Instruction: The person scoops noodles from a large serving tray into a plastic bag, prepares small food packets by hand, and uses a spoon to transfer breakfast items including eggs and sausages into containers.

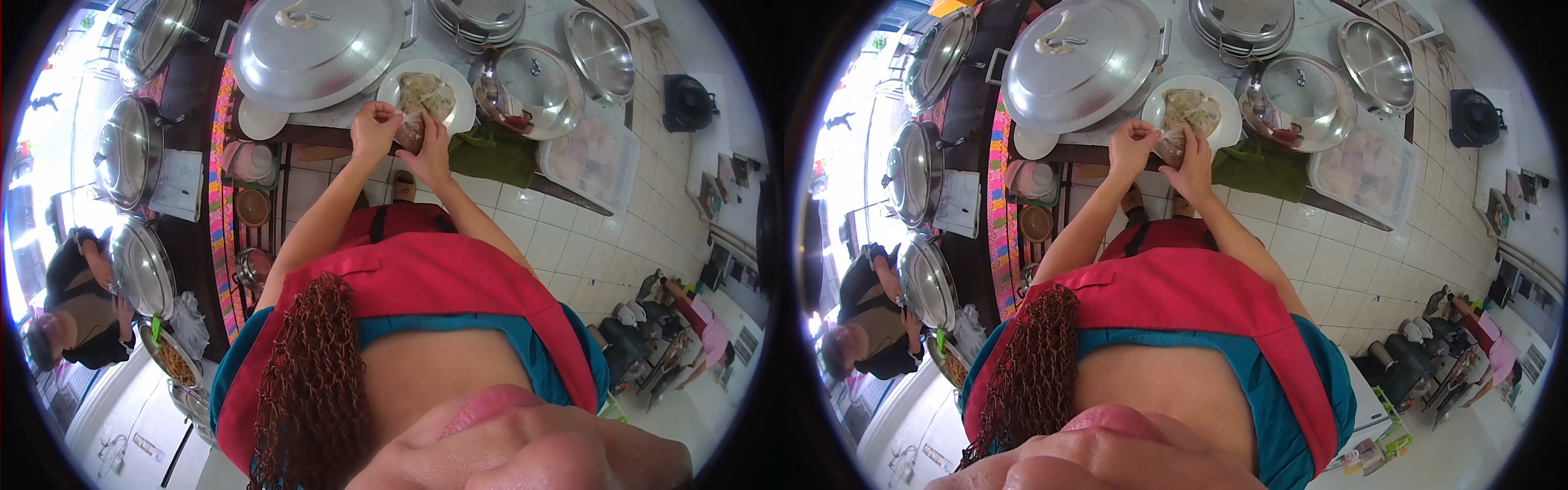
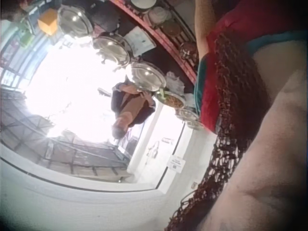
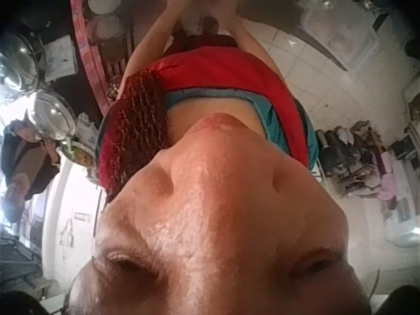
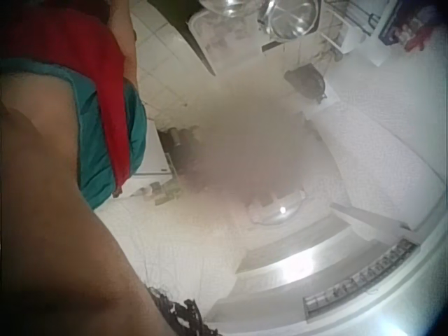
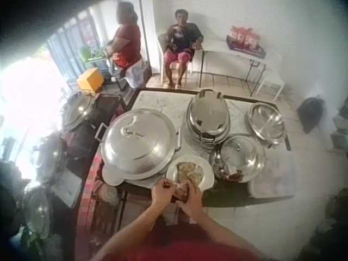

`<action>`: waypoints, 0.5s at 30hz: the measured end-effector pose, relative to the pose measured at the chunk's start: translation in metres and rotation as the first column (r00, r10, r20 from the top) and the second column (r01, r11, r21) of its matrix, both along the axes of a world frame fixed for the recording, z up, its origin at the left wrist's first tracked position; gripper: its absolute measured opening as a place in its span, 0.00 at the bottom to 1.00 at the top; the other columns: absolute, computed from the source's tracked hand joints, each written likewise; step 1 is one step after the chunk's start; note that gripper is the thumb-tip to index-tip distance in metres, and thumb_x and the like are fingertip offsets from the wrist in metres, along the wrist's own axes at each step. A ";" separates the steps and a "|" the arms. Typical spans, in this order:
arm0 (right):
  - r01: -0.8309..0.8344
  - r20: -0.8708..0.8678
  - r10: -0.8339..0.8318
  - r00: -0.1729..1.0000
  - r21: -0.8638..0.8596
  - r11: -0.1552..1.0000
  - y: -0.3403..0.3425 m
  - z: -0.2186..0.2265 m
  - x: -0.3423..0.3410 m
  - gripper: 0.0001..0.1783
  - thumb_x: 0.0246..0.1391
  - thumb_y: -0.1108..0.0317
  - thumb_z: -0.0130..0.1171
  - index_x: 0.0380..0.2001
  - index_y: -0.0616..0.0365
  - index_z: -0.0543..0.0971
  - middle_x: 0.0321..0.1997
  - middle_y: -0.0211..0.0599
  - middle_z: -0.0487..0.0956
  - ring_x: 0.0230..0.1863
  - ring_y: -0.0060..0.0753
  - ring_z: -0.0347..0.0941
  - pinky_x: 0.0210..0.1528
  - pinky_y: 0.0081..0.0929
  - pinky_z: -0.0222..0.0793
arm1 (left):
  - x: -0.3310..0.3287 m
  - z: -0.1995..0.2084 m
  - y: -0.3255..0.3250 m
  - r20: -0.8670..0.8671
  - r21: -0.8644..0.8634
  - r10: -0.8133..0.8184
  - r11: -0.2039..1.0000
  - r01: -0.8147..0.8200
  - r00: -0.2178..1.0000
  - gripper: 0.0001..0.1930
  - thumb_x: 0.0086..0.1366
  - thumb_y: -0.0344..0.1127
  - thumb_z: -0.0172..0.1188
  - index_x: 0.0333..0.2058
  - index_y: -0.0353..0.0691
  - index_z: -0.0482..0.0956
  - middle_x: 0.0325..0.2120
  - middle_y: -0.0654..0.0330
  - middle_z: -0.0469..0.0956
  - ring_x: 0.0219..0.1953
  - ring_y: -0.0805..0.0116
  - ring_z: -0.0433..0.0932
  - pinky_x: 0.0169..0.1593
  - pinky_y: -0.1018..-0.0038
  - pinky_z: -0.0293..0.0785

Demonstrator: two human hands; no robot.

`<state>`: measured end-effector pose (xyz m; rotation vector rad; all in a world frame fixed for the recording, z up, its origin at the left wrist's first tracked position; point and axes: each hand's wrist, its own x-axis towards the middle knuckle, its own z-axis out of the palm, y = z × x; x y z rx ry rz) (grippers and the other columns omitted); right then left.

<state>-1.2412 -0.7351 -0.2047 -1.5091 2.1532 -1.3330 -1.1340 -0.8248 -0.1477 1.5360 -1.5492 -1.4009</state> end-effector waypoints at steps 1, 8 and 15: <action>0.043 0.053 -0.044 0.998 0.006 0.999 0.001 -0.002 0.003 0.25 0.39 0.70 0.66 0.43 0.62 0.72 0.39 0.49 0.74 0.49 0.55 0.67 0.49 0.46 0.64 | 0.002 0.008 0.001 -0.001 -0.039 -0.004 0.999 0.004 1.000 0.10 0.52 0.31 0.68 0.31 0.33 0.78 0.26 0.60 0.80 0.29 0.76 0.77 0.36 0.77 0.73; -0.084 0.146 0.065 0.987 0.129 0.988 -0.044 -0.020 -0.014 0.16 0.40 0.75 0.60 0.37 0.64 0.75 0.37 0.55 0.75 0.41 0.60 0.71 0.44 0.44 0.67 | 0.018 0.020 0.007 -0.099 -0.363 0.027 0.930 -0.061 0.995 0.13 0.53 0.31 0.67 0.37 0.35 0.77 0.32 0.57 0.79 0.37 0.68 0.77 0.44 0.73 0.72; -0.157 -0.239 0.146 0.960 -0.028 0.987 -0.052 -0.002 0.025 0.23 0.49 0.58 0.63 0.40 0.66 0.73 0.40 0.56 0.73 0.44 0.61 0.67 0.48 0.51 0.61 | 0.099 -0.036 0.047 0.204 -0.442 -0.012 0.891 0.103 0.979 0.27 0.48 0.36 0.69 0.47 0.34 0.74 0.45 0.47 0.74 0.50 0.49 0.71 0.56 0.62 0.67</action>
